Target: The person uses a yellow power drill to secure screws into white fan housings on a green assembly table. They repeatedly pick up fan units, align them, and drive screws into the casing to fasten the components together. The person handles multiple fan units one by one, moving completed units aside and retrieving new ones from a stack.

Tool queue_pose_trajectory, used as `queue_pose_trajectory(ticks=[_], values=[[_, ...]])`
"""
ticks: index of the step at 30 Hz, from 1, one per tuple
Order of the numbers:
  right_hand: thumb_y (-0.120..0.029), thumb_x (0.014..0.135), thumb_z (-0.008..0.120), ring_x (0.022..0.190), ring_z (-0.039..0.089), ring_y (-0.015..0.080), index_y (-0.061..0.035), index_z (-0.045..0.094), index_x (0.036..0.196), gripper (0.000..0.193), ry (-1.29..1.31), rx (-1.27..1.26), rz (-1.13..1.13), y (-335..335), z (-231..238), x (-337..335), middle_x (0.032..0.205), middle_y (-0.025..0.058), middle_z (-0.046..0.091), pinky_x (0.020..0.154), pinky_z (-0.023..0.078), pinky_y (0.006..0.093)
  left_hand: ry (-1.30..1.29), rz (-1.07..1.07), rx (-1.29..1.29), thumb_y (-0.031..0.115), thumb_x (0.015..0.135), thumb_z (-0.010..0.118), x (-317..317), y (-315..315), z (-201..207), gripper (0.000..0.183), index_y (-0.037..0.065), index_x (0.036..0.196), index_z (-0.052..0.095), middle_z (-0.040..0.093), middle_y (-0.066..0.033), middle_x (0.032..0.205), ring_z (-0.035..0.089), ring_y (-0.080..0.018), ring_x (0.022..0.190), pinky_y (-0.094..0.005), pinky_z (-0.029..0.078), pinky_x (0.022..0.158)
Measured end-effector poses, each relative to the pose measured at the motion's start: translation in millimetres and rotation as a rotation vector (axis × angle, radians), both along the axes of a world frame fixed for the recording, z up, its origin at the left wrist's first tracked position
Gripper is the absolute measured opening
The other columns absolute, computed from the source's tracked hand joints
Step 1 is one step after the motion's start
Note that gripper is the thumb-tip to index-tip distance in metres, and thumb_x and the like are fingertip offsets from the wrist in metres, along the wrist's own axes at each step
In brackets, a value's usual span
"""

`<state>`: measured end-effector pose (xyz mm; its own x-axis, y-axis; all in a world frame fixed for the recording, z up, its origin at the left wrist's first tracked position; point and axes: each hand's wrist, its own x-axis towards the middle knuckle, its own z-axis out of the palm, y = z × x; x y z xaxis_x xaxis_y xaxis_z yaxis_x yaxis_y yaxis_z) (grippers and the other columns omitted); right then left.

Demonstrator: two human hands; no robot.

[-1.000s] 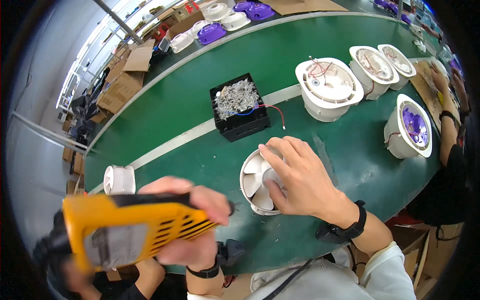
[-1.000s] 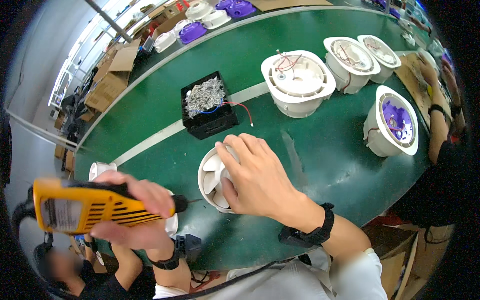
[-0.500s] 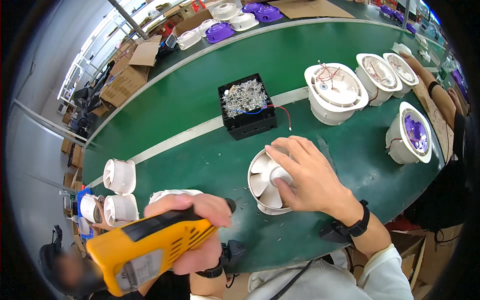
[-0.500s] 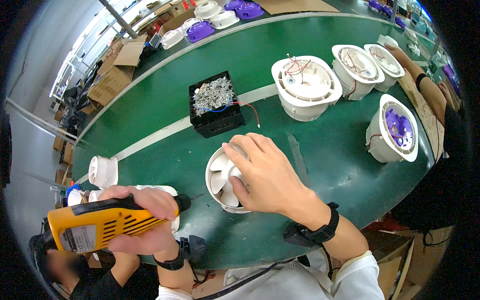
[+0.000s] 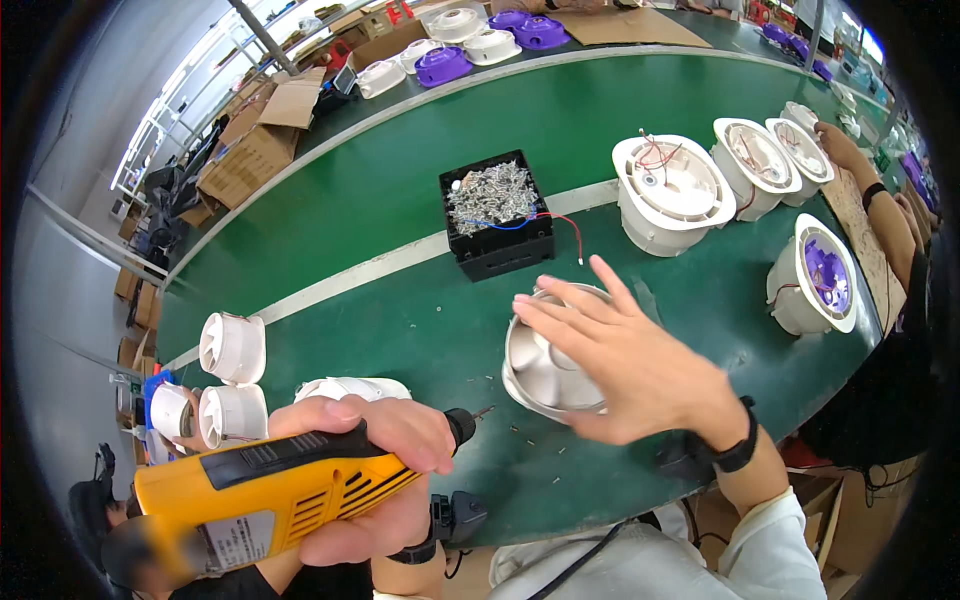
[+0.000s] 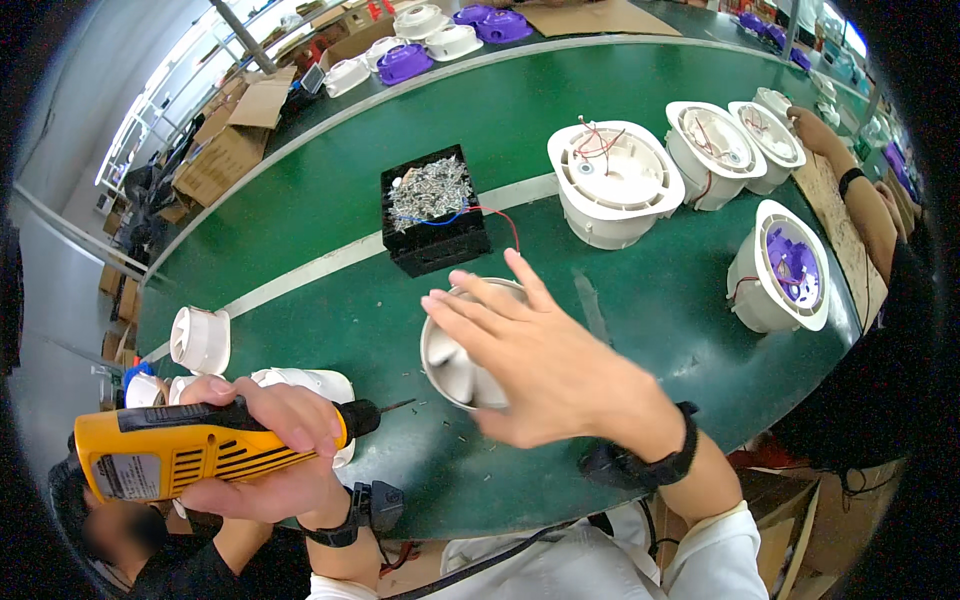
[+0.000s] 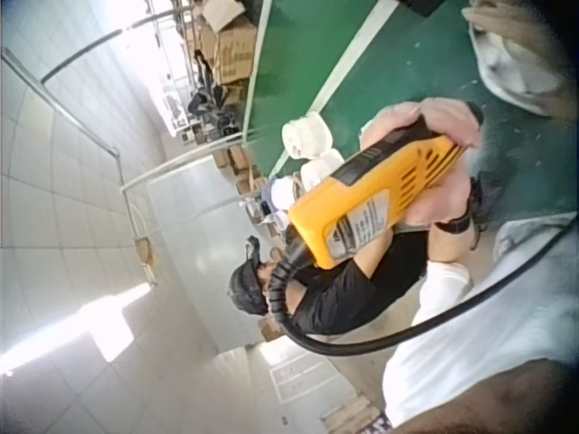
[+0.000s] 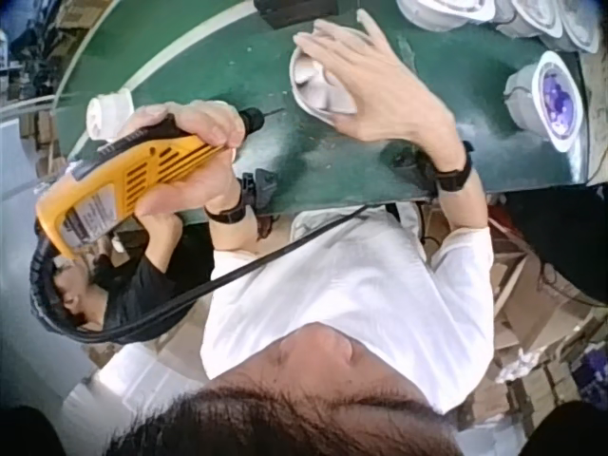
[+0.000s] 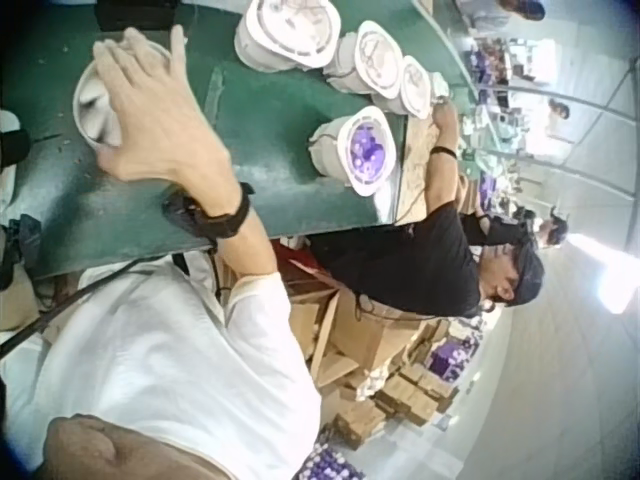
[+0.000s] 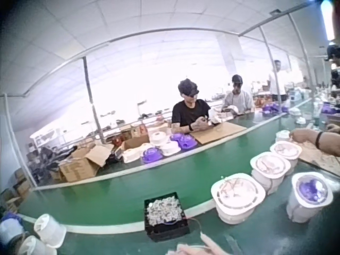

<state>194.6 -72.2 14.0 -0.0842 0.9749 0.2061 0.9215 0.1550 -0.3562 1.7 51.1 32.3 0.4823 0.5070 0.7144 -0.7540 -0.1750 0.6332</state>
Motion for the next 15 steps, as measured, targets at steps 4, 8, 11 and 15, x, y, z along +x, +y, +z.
queue_pose_trajectory(ticks=[4, 8, 11, 15], values=[[-0.039, 0.071, 0.071, 0.131, 0.032, 0.0387, 0.0033, 0.035, 0.134, 0.084, 0.146, 0.169, -0.223, -7, -4, -5, 0.137, 0.0252, 0.037, 0.108, 0.02, 0.0548, 0.011, -0.038, -0.022, 0.071, 0.077, 0.05, 5, -2, -4, 0.086, -0.001, 0.12, 0.031, 0.06, -0.0174, 0.076, 0.057, -0.0271, 0.056, -0.0379, 0.048, 0.052], [-0.034, 0.073, 0.07, 0.116, 0.046, 0.0359, 0.0038, 0.045, 0.125, 0.069, 0.075, 0.289, -0.248, 5, -21, -10, 0.124, 0.0208, 0.048, 0.099, 0.035, 0.0458, 0.066, -0.078, -0.08, 0.07, 0.076, 0.051, 12, -7, -3, 0.086, -0.002, 0.119, 0.032, 0.061, -0.0172, 0.075, 0.058, -0.0265, 0.058, -0.0387, 0.051, 0.056], [-0.025, 0.068, 0.072, 0.11, 0.05, 0.0323, 0.0036, 0.049, 0.12, 0.063, 0.135, 0.352, -0.22, 10, -28, -8, 0.118, 0.0171, 0.052, 0.094, 0.039, 0.0417, 0.082, -0.065, -0.107, 0.069, 0.074, 0.054, 14, -8, -7, 0.086, -0.003, 0.118, 0.033, 0.061, -0.0166, 0.075, 0.059, -0.0259, 0.059, -0.0386, 0.051, 0.058], [-0.02, 0.066, 0.071, 0.11, 0.051, 0.0312, 0.0037, 0.051, 0.118, 0.061, 0.156, 0.356, -0.196, 10, -27, -8, 0.117, 0.0162, 0.053, 0.093, 0.04, 0.0415, 0.082, -0.095, -0.096, 0.07, 0.072, 0.054, 15, -8, -6, 0.088, -0.003, 0.117, 0.033, 0.061, -0.0164, 0.076, 0.059, -0.026, 0.059, -0.0389, 0.051, 0.058]])
